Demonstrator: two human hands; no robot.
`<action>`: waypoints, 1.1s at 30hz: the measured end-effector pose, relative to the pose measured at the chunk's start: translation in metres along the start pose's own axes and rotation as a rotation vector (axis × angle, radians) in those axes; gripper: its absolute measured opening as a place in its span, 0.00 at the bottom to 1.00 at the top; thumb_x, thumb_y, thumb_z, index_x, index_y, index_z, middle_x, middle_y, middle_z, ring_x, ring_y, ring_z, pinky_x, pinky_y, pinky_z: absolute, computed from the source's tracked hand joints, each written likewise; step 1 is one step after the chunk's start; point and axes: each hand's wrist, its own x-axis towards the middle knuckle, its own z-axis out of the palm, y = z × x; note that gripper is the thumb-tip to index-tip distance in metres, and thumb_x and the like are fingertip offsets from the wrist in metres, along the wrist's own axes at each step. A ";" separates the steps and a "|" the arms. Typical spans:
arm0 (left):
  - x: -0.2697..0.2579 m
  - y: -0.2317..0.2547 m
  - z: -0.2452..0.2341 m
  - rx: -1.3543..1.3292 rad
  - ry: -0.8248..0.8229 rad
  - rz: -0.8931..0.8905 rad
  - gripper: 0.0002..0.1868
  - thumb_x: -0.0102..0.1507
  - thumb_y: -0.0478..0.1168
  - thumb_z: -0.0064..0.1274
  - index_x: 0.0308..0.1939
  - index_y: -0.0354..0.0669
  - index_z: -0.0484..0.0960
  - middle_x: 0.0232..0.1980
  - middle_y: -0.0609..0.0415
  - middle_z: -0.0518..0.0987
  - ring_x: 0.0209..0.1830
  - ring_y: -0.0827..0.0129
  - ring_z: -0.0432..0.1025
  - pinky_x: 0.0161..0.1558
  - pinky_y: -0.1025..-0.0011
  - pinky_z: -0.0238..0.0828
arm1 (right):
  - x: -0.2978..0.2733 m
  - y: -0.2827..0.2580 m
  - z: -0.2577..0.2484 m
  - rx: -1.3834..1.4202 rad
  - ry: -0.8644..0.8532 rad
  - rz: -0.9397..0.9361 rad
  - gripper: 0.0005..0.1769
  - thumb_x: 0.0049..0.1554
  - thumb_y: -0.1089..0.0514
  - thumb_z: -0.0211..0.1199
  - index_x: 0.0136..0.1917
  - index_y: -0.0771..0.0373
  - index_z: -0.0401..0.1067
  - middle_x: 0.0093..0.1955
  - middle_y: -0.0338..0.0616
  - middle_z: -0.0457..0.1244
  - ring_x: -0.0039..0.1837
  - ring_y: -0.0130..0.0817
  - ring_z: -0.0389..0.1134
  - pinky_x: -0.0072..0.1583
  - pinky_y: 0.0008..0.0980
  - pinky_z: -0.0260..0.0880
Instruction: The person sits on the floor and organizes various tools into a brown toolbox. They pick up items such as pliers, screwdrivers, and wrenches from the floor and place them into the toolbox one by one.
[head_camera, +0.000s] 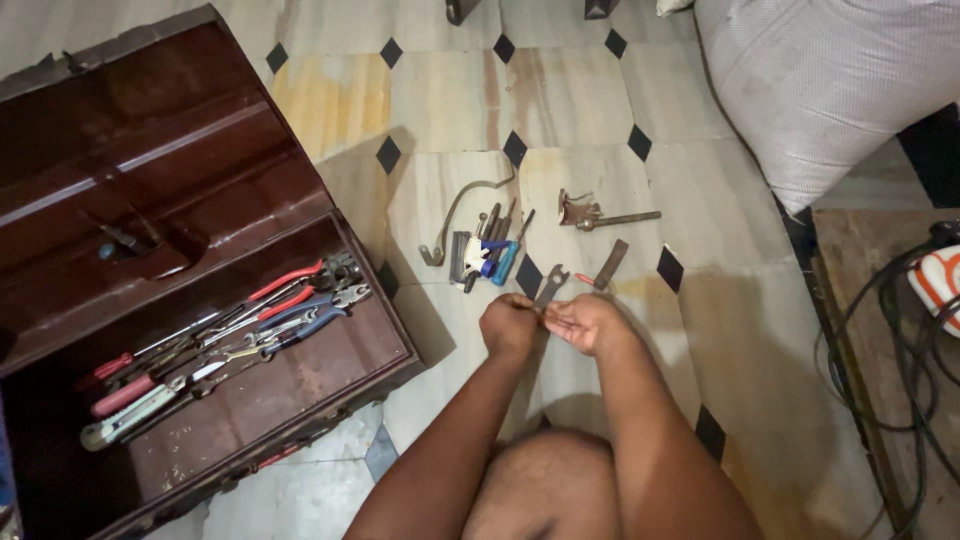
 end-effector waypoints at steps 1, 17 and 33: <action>-0.004 0.003 -0.003 -0.022 -0.011 -0.060 0.08 0.53 0.37 0.67 0.36 0.41 0.89 0.34 0.51 0.87 0.34 0.66 0.81 0.42 0.70 0.77 | -0.005 -0.001 0.002 0.005 -0.002 0.003 0.11 0.63 0.70 0.49 0.56 0.79 0.69 0.55 0.58 0.66 0.61 0.50 0.69 0.66 0.45 0.74; -0.057 0.003 -0.070 -0.517 -0.364 -0.241 0.09 0.59 0.28 0.62 0.44 0.30 0.86 0.33 0.49 0.83 0.25 0.70 0.74 0.29 0.73 0.71 | -0.107 -0.025 0.023 -0.061 0.033 -0.265 0.21 0.63 0.54 0.55 0.67 0.62 0.70 0.64 0.56 0.65 0.64 0.48 0.68 0.65 0.45 0.72; -0.138 0.031 -0.280 -0.650 -0.294 0.120 0.16 0.59 0.33 0.63 0.51 0.33 0.86 0.41 0.50 0.85 0.38 0.69 0.79 0.45 0.72 0.77 | -0.285 -0.014 0.184 -0.391 -0.455 -0.582 0.15 0.59 0.61 0.65 0.58 0.72 0.75 0.51 0.46 0.68 0.51 0.34 0.68 0.57 0.39 0.74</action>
